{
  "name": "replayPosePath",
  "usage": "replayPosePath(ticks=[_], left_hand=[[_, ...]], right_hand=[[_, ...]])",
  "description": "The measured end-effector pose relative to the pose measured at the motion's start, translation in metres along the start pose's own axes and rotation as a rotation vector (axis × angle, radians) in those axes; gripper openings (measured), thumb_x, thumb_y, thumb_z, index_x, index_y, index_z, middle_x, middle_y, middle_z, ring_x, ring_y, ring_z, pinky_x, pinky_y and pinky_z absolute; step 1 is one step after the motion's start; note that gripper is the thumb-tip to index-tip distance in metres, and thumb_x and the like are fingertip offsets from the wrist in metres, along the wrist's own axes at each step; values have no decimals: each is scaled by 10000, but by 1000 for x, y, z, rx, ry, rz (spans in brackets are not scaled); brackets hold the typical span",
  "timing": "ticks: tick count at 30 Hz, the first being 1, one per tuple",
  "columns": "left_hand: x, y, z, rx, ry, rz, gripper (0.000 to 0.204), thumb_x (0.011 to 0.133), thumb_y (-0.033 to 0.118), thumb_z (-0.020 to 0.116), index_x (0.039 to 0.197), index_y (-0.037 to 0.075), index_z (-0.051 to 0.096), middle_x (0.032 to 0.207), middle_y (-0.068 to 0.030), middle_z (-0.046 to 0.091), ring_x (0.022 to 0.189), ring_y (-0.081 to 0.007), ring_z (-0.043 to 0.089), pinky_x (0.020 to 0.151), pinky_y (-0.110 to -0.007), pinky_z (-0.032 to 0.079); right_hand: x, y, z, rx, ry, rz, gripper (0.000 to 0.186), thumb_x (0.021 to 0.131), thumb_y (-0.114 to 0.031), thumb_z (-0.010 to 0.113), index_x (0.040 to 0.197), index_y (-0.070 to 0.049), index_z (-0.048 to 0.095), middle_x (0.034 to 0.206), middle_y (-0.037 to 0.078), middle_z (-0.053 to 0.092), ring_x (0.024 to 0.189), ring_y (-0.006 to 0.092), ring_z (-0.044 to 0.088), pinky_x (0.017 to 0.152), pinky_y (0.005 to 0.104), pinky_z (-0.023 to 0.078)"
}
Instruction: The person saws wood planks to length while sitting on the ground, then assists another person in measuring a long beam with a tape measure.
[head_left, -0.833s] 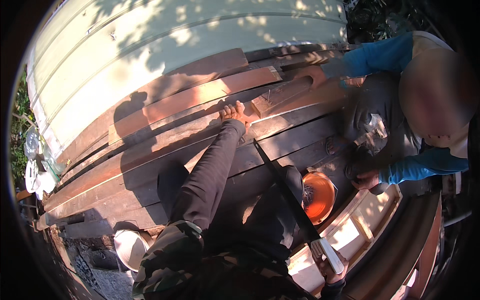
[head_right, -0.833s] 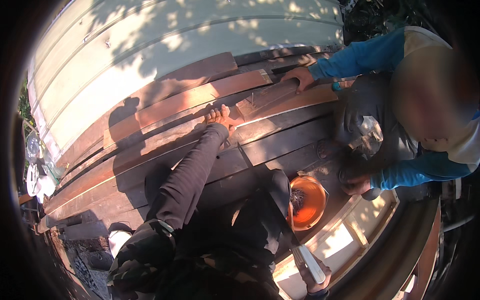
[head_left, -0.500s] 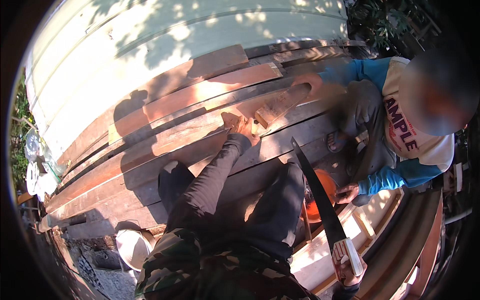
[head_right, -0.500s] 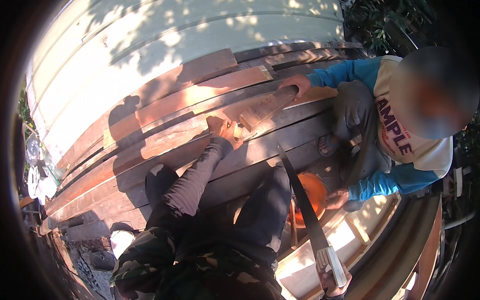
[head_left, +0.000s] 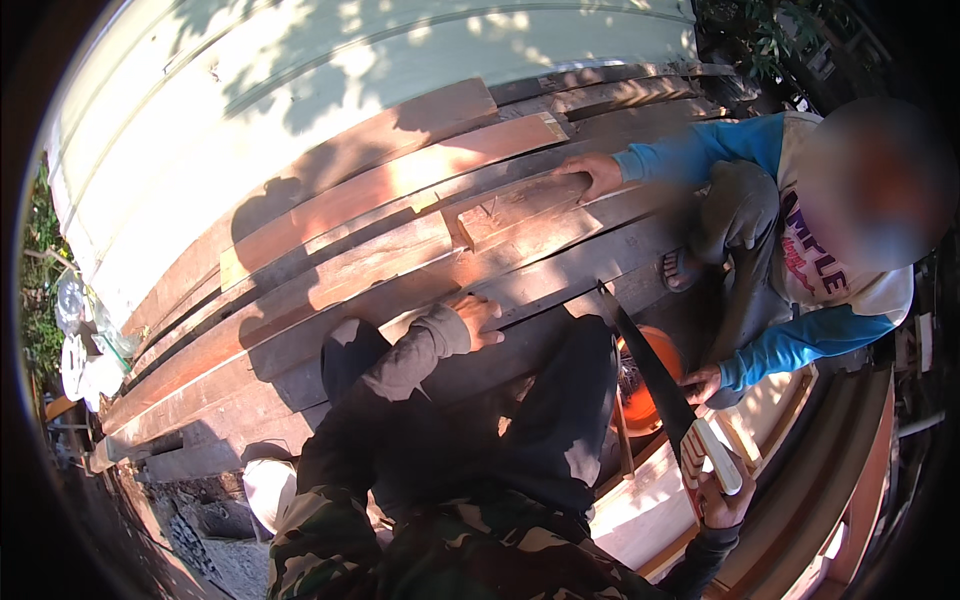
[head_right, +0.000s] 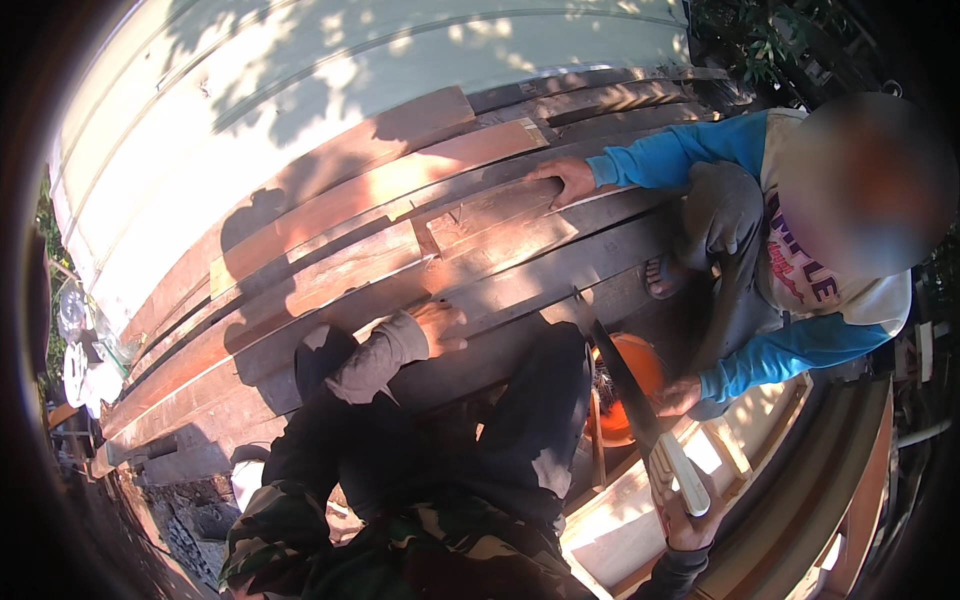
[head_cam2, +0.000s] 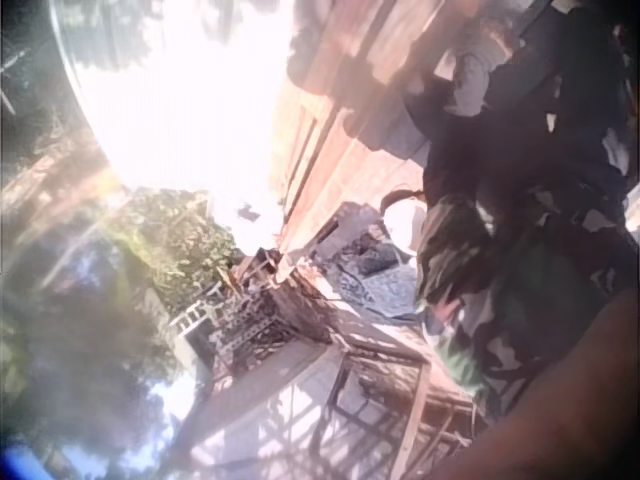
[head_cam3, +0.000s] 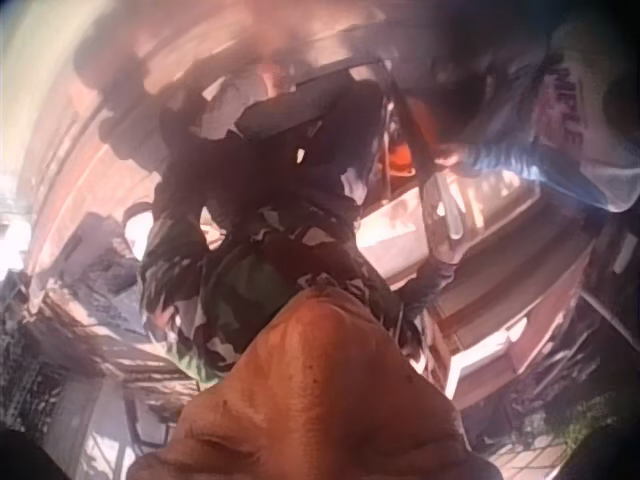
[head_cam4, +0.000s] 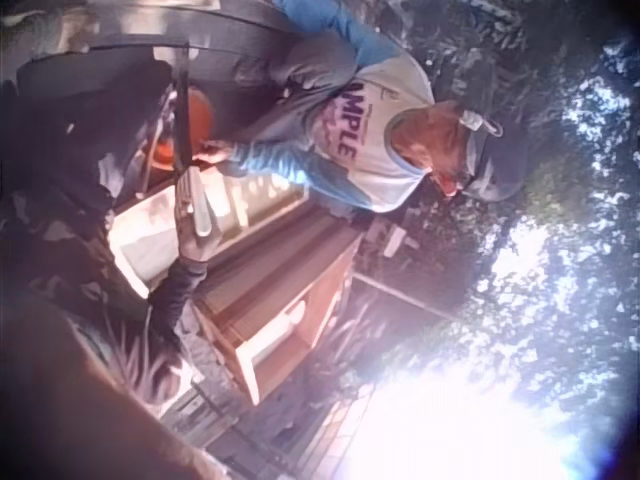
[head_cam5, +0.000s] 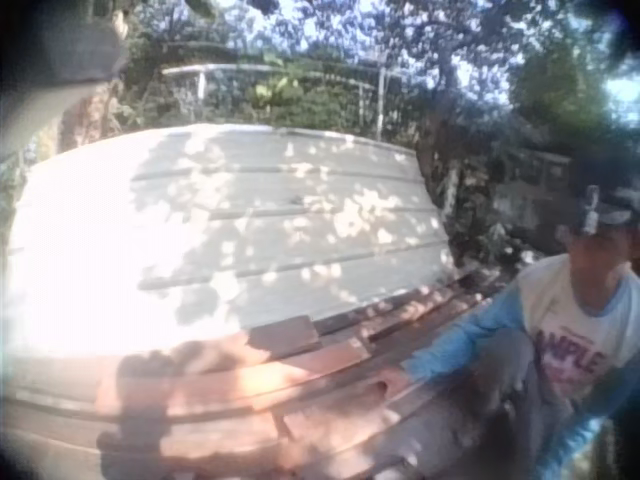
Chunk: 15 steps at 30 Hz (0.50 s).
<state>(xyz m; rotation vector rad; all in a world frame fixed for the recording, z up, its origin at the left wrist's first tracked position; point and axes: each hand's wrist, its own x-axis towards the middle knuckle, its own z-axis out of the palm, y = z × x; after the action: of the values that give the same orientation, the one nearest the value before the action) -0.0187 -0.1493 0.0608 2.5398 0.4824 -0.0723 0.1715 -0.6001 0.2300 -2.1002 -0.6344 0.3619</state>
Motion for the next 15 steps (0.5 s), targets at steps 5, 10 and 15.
replayPosePath(ticks=[5, 10, 15], left_hand=[[1, -49, -45, -97, 555, 28, 395, 820, 273, 725, 1110, 28, 614, 1038, -179, 642, 1023, -380, 606, 845, -440, 494], [0, -117, -60, 237, 696, -186, 769, 747, 423, 792, 1341, 35, 495, 1277, -216, 531, 1212, -413, 492, 1006, -481, 409], [11, -126, -41, 307, 570, -285, 966, 713, 523, 786, 1455, 59, 377, 1426, -218, 464, 1322, -379, 428, 1074, -514, 346]], right_hand=[[27, -28, -14, -104, 63, -75, 424, 779, -103, 707, 1158, 63, 614, 984, 137, 694, 946, 194, 661, 857, 323, 501], [55, -67, -16, -306, -38, -197, 326, 799, -133, 730, 1069, 24, 638, 931, 169, 700, 856, 281, 703, 776, 352, 521], [48, -64, -22, -339, 2, -249, 303, 784, -151, 753, 1010, 27, 659, 890, 182, 697, 811, 348, 697, 746, 387, 529]])
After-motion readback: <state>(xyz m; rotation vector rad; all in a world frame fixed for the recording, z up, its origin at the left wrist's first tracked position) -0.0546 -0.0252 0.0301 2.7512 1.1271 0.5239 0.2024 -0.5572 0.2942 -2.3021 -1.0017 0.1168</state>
